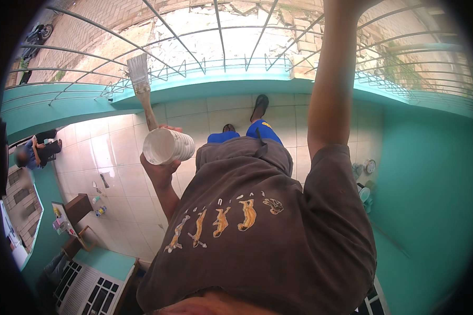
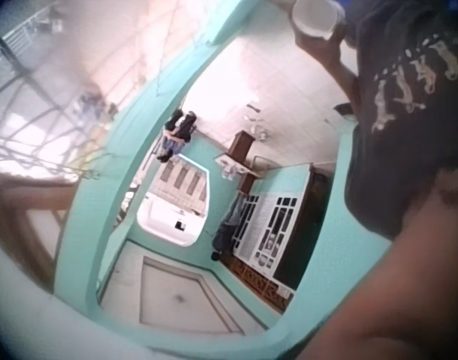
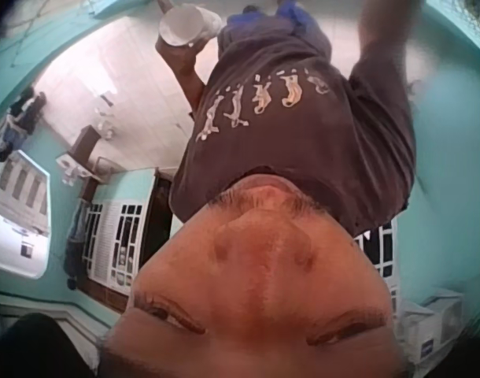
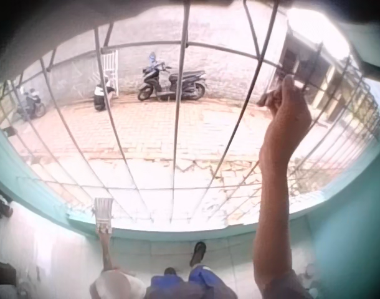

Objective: The person paints a metal railing on a balcony using a paintbrush and a small container of white paint. They repeatedly dip the brush into the container and apply paint to the vertical bars of the railing.

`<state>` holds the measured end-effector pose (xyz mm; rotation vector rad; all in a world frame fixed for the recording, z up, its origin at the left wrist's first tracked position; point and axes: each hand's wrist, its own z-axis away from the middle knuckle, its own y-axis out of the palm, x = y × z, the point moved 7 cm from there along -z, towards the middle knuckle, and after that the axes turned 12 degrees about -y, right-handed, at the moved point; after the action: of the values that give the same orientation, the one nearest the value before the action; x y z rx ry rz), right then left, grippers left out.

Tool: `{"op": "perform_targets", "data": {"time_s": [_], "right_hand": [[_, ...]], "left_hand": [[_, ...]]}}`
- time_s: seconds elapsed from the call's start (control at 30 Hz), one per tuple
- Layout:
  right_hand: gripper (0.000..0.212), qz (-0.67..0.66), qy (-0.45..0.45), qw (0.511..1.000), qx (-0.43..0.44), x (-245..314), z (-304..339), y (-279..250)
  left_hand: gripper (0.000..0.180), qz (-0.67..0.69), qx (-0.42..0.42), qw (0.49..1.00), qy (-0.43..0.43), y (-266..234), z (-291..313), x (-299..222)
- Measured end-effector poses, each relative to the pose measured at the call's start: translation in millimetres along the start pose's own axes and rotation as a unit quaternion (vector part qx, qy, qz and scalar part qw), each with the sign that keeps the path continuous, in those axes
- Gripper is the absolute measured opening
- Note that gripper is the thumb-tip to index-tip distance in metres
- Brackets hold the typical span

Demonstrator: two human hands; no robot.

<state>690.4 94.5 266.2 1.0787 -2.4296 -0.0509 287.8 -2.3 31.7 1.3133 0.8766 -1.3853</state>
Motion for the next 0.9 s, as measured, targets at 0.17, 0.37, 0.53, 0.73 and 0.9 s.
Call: {"op": "perform_targets", "data": {"time_s": [0.17, 0.37, 0.53, 0.73, 0.9], "right_hand": [[0.025, 0.093, 0.236, 0.943, 0.215, -46, 45, 8], [0.024, 0.070, -0.024, 0.994, 0.085, -12, 48, -5], [0.046, 0.301, -0.346, 0.885, 0.079, 64, 20, 2], [0.075, 0.274, -0.223, 0.903, 0.244, 34, 31, 28], [0.056, 0.296, -0.284, 0.882, 0.231, 62, 31, -5]], "left_hand": [[0.087, -0.023, -0.001, 1.000, 0.004, -6, -3, 7], [0.082, -0.002, 0.001, 1.000, -0.011, 2, -13, 0], [0.080, -0.004, 0.015, 1.000, -0.019, 2, -18, -2], [0.077, -0.001, 0.039, 0.999, -0.018, 6, -22, 4], [0.076, -0.004, 0.045, 0.999, -0.006, 6, -21, 4]]}}
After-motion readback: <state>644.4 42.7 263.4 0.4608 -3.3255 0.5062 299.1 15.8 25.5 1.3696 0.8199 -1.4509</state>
